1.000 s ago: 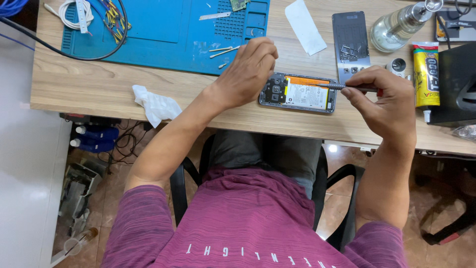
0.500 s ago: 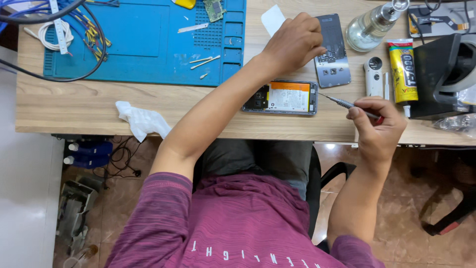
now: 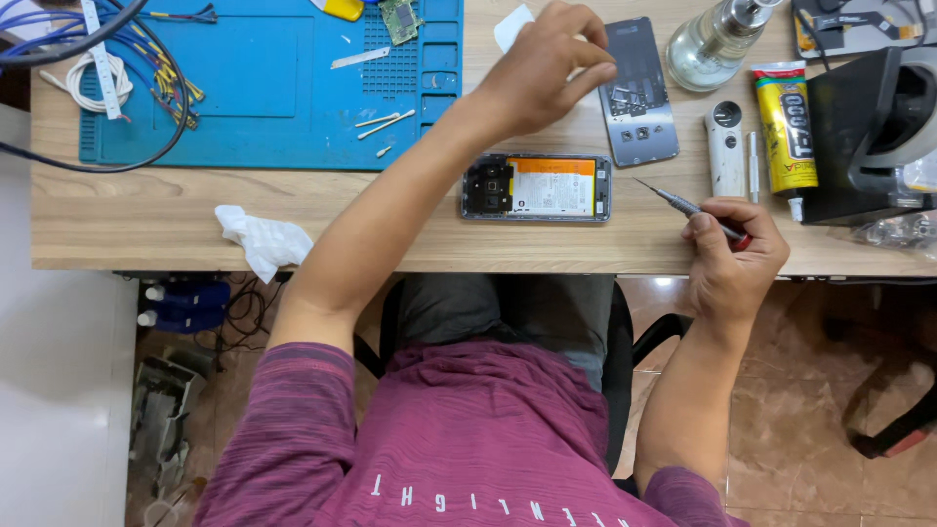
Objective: The person uses a screwdriver to remove screws from the back of a disassembled smartphone. They carefully pry and lift internal components, including the battery and camera module, while working at a cluttered repair bench.
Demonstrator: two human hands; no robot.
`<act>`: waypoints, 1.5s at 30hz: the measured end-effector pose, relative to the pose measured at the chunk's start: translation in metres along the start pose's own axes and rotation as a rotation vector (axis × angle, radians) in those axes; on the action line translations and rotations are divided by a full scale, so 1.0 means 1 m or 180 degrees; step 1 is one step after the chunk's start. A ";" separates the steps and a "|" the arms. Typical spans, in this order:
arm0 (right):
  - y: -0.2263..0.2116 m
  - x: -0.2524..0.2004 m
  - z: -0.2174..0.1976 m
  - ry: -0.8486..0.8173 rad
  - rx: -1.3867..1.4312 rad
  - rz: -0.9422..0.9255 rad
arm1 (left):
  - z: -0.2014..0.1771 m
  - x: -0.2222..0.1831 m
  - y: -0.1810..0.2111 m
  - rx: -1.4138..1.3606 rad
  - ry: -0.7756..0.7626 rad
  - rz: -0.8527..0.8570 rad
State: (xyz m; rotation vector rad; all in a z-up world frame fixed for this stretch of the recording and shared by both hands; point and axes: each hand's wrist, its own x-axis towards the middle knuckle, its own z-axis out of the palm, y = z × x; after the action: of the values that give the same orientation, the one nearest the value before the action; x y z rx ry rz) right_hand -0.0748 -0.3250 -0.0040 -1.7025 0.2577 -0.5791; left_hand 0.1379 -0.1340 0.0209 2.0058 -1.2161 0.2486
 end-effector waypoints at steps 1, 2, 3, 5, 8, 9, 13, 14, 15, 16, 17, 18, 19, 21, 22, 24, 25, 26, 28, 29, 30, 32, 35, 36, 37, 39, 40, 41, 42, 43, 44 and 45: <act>0.002 -0.001 -0.001 0.0010 0.0045 -0.0046 | -0.017 -0.008 0.005 -0.0006 0.0024 0.0105; 0.006 -0.001 -0.002 -0.0024 0.0070 -0.0015 | -0.031 -0.021 0.007 0.0014 0.0010 0.0059; 0.010 -0.002 -0.003 0.0010 0.0125 -0.0063 | -0.044 -0.035 0.009 0.0132 -0.0077 0.0040; 0.014 -0.003 -0.003 0.0005 0.0208 -0.0105 | -0.066 -0.061 0.017 0.0283 -0.0159 -0.0014; 0.012 -0.003 -0.002 -0.0042 0.0132 -0.0102 | -0.079 -0.094 0.032 0.0384 -0.0490 -0.0250; 0.011 -0.004 -0.001 -0.0053 0.0105 -0.0128 | -0.078 -0.104 0.036 0.0471 -0.0613 -0.0284; 0.012 -0.005 0.001 -0.0057 0.0110 -0.0193 | -0.067 -0.130 0.043 0.0788 -0.0582 -0.0266; 0.011 -0.005 0.001 -0.0061 0.0100 -0.0200 | -0.065 -0.132 0.043 0.0782 -0.0570 -0.0265; 0.009 -0.006 0.001 -0.0065 0.0009 -0.0180 | -0.062 -0.134 0.044 0.0830 -0.0459 -0.0284; 0.007 -0.006 0.001 -0.0064 -0.0084 -0.0164 | -0.059 -0.135 0.044 0.0877 -0.0346 -0.0297; 0.007 -0.006 0.001 -0.0063 -0.0098 -0.0176 | -0.058 -0.134 0.045 0.0869 -0.0331 -0.0290; 0.006 -0.007 0.001 -0.0072 -0.0125 -0.0152 | -0.057 -0.134 0.046 0.0955 -0.0215 -0.0233; 0.006 -0.007 0.001 -0.0081 -0.0153 -0.0129 | -0.057 -0.133 0.047 0.1040 -0.0099 -0.0177; 0.005 -0.007 0.002 -0.0077 -0.0201 -0.0132 | -0.054 -0.132 0.046 0.1077 -0.0028 -0.0133; 0.005 -0.008 0.002 -0.0069 -0.0244 -0.0116 | -0.052 -0.132 0.047 0.1110 0.0024 -0.0094; 0.005 -0.008 0.003 -0.0068 -0.0248 -0.0121 | -0.050 -0.131 0.048 0.1194 0.0080 -0.0069; 0.005 -0.007 0.003 -0.0060 -0.0249 -0.0124 | -0.050 -0.131 0.049 0.1277 0.0131 -0.0039; 0.005 -0.007 0.004 -0.0058 -0.0254 -0.0132 | -0.048 -0.132 0.048 0.1275 0.0140 -0.0034; 0.005 -0.006 0.004 -0.0072 -0.0156 -0.0102 | -0.045 -0.133 0.047 0.1308 0.0138 0.0056; 0.005 -0.005 0.004 -0.0071 -0.0165 -0.0114 | -0.043 -0.132 0.047 0.1305 0.0152 0.0061; 0.005 -0.005 0.004 -0.0113 -0.0180 -0.0109 | -0.042 -0.132 0.048 0.1418 0.0093 0.0090; 0.003 -0.004 0.004 -0.0169 -0.0197 -0.0116 | -0.039 -0.133 0.046 0.1539 0.0051 0.0110; 0.001 -0.005 0.006 -0.0199 -0.0233 -0.0122 | -0.036 -0.134 0.042 0.1730 -0.0025 0.0195; 0.001 -0.005 0.006 -0.0198 -0.0230 -0.0113 | -0.037 -0.132 0.042 0.1812 -0.0048 0.0267; 0.001 -0.005 0.006 -0.0197 -0.0227 -0.0104 | -0.037 -0.131 0.042 0.1894 -0.0070 0.0339; 0.000 -0.005 0.007 -0.0201 -0.0227 -0.0113 | -0.040 -0.130 0.041 0.1987 -0.0086 0.0429; 0.000 -0.005 0.007 -0.0208 -0.0225 -0.0106 | -0.040 -0.130 0.041 0.2076 -0.0115 0.0510; 0.000 -0.006 0.007 -0.0207 -0.0231 -0.0114 | -0.042 -0.129 0.042 0.2075 -0.0105 0.0514; 0.000 -0.006 0.007 -0.0198 -0.0207 -0.0112 | -0.044 -0.129 0.043 0.2072 -0.0106 0.0555; -0.001 -0.006 0.008 -0.0190 -0.0184 -0.0110 | -0.045 -0.129 0.043 0.2068 -0.0106 0.0596; 0.001 -0.006 0.007 -0.0193 -0.0187 -0.0115 | -0.046 -0.129 0.041 0.2069 -0.0100 0.0594; 0.002 -0.005 0.006 -0.0162 -0.0171 -0.0086 | -0.047 -0.129 0.038 0.1741 0.0116 0.0546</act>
State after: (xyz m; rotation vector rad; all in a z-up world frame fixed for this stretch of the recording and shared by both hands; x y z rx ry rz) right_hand -0.0758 -0.3175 -0.0076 -1.7727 0.2158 -0.5521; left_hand 0.0484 -0.0237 0.0058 2.3353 -1.4055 0.7693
